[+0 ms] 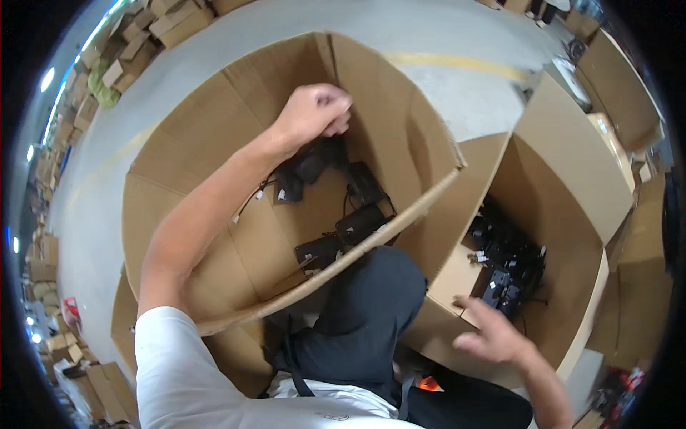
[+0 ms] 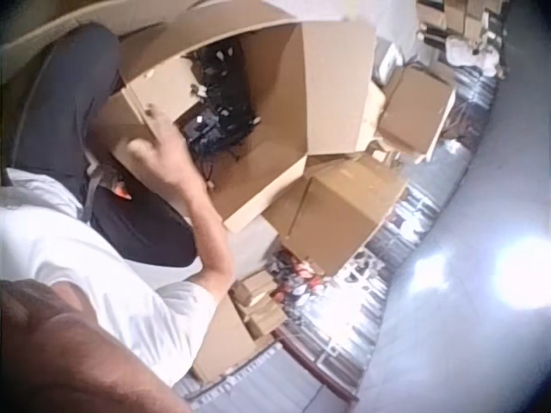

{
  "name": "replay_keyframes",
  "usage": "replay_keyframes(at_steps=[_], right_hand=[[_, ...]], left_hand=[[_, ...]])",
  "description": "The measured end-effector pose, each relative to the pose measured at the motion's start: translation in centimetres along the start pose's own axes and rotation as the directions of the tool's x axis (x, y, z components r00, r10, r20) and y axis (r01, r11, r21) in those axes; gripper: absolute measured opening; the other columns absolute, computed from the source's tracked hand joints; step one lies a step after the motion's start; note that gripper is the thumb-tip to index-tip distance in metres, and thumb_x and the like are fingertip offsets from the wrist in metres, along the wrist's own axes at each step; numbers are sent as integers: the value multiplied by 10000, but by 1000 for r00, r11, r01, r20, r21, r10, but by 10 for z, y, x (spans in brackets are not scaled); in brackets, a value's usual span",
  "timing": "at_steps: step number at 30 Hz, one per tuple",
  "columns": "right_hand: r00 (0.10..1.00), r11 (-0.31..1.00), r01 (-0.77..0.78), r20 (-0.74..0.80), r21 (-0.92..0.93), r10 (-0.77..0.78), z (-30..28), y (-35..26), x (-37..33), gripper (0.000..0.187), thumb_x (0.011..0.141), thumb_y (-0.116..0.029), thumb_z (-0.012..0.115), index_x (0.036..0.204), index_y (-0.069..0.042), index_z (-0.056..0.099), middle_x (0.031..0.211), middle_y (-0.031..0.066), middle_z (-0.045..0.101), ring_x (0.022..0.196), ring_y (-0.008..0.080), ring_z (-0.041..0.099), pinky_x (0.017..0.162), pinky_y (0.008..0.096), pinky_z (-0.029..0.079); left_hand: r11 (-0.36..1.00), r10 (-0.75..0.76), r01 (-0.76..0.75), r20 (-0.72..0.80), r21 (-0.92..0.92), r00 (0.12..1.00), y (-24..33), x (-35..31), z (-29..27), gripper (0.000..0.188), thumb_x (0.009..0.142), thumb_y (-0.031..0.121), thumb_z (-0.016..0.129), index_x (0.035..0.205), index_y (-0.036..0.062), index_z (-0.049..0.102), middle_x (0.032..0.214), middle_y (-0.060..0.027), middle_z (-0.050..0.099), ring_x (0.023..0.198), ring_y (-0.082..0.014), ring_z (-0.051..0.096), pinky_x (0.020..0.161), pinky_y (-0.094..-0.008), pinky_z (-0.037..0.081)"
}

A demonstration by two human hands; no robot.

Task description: The person sits on the floor in a warehouse and sorts black electronic devices from a large cardboard box into a smaller one. They pick up each device, turn it over to inspect it, and place it into the second box, repeating this process for multiple units.

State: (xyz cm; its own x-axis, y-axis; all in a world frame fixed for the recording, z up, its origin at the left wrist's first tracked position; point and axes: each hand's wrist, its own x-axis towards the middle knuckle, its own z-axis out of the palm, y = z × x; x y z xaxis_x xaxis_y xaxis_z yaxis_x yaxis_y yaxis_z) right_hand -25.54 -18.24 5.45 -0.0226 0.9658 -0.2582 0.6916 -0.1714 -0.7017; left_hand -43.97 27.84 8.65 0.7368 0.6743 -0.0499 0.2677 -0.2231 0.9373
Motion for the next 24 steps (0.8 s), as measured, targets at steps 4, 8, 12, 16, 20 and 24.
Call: replay_keyframes(at_steps=[4, 8, 12, 16, 20, 24], right_hand=[[988, 870, -41, -152, -492, -39, 55, -11, 24, 745, 770, -417, 846, 1274, 19, 514, 1029, 165, 672, 897, 325, 689, 795, 437, 557], [989, 882, -103, -143, -460, 41, 63, -3, 12, 687, 740, -329, 879, 1227, 5, 529, 964, 146, 667, 809, 310, 691, 700, 409, 564], [993, 893, -92, -106, -441, 50, 60, -1, 23, 650, 725, -302, 887, 1194, -9, 543, 934, 129, 663, 787, 307, 683, 693, 414, 558], [991, 886, -118, -115, -447, 74, 58, -6, 23, 638, 724, -305, 888, 1176, -12, 546, 936, 134, 662, 790, 307, 682, 692, 414, 558], [993, 892, -80, -109, -445, 35, 55, -6, 31, 650, 721, -322, 888, 1171, -8, 539, 934, 140, 656, 795, 309, 683, 690, 410, 556], [992, 882, -104, -111, -460, 59, 58, -6, 27, 667, 716, -334, 890, 1172, -4, 533, 934, 140, 650, 804, 308, 686, 685, 405, 553]], left_hand=[[907, -402, 399, -7, 131, 916, -208, -21, -41, 218, 971, 196, 671, 852, 13, 681, 685, -67, 669, 598, -120, 622, 536, -298, 496], [744, -620, 527, 130, 410, 774, -303, -46, -7, 287, 965, 294, 690, 927, 11, 713, 804, -106, 703, 618, -165, 643, 548, -333, 511], [755, -509, 271, 273, 597, 816, -365, -63, 27, 480, 931, 424, 707, 1038, -44, 722, 988, -239, 737, 938, -350, 708, 824, -458, 547], [820, -489, 289, 343, 494, 802, -350, -52, 80, 789, 895, 639, 659, 1239, -72, 662, 1267, -307, 652, 1207, -420, 623, 1007, -464, 497], [846, -493, 323, 390, 424, 778, -379, -36, 117, 1063, 833, 771, 656, 1445, -81, 485, 1447, -303, 542, 1356, -401, 528, 1127, -442, 438], [899, -429, 344, 378, 272, 821, -348, -40, 137, 1163, 757, 849, 646, 1430, -90, 510, 1439, -321, 531, 1344, -420, 524, 1118, -471, 429]])
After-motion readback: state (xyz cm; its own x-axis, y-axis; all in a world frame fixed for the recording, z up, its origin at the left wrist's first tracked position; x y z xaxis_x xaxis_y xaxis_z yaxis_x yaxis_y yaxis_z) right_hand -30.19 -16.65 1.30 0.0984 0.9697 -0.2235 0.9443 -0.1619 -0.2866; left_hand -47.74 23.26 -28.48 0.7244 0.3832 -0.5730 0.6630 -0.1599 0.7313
